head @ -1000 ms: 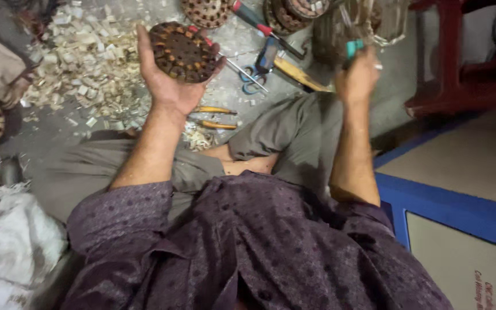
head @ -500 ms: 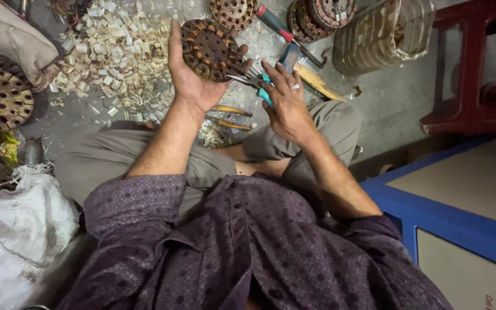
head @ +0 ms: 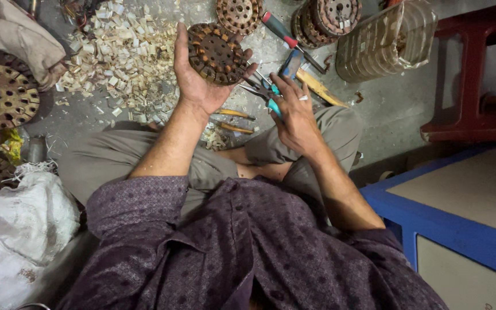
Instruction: The person sits on the floor and uses pliers and a screwdriver to remove insulation and adjust copper windings on a circular electrical component. They repeatedly pull and cut material from the component while surrounded by similar parts and debris.
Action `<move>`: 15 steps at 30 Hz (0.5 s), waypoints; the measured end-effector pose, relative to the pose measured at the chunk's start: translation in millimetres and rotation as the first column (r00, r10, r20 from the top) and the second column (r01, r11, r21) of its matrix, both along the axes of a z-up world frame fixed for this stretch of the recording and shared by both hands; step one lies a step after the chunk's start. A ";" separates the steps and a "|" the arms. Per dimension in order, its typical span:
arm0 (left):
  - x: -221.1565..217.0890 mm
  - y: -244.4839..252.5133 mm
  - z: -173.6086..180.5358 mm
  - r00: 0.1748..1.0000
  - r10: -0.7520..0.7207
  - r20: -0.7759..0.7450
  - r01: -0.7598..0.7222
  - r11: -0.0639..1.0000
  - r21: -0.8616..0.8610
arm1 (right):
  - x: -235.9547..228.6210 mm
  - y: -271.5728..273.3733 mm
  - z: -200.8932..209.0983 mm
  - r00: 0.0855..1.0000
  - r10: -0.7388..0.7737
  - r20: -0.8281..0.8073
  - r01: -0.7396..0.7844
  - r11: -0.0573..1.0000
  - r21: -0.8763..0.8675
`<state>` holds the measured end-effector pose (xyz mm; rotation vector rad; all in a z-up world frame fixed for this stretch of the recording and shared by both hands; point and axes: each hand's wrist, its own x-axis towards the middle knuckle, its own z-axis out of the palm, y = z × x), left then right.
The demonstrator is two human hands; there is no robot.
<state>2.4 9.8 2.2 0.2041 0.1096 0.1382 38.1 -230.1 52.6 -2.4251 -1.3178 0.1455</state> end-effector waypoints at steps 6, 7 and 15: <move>0.4 -4.8 0.7 0.999 -0.003 -0.050 0.005 0.999 0.047 | -5.9 22.0 -1.8 0.998 0.011 0.061 -0.012 1.000 0.014; -0.3 -5.0 1.0 0.999 -0.009 -0.045 0.010 0.999 0.042 | -6.3 26.6 -1.9 0.997 0.022 0.073 -0.024 0.999 0.027; 3.5 -6.0 -6.6 0.998 0.011 -0.069 -0.010 1.000 0.011 | -7.9 34.3 -17.1 0.998 -0.053 0.013 0.053 0.997 0.055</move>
